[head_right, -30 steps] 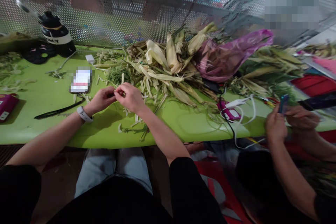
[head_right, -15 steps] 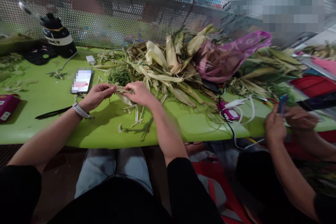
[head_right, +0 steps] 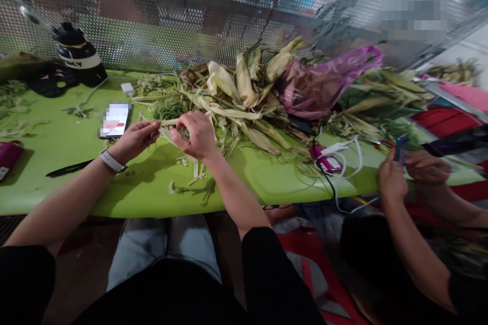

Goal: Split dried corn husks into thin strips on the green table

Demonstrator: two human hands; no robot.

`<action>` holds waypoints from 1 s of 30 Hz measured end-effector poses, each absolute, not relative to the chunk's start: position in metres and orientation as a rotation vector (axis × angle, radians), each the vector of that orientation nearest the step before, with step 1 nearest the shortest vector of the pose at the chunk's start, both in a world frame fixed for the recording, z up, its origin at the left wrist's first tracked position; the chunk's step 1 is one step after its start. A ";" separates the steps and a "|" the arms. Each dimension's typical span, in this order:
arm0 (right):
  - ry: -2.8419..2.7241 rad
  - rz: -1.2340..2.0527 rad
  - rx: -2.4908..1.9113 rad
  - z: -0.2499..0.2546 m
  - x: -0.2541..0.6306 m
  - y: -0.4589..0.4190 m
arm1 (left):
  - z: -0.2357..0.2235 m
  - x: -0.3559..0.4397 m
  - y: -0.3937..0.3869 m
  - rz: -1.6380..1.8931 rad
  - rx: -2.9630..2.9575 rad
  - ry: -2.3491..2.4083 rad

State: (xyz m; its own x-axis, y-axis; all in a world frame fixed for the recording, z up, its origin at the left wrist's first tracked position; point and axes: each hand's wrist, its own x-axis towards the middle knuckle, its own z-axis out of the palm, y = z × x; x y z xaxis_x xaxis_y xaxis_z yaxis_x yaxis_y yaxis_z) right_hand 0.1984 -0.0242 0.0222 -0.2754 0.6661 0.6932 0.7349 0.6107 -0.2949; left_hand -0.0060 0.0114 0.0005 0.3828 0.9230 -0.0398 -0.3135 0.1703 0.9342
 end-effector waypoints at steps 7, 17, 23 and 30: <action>-2.067 0.041 -1.197 0.012 0.181 -0.031 | 0.002 -0.001 0.007 1.120 1.034 0.731; -2.225 0.160 -1.069 -0.009 0.160 -0.033 | -0.002 0.003 0.002 1.185 1.078 0.739; -1.896 -0.057 -1.198 -0.001 0.167 -0.031 | 0.003 -0.001 0.004 1.188 1.032 0.742; -1.847 -0.085 -1.183 -0.007 0.173 -0.022 | 0.004 0.000 0.004 1.141 1.051 0.753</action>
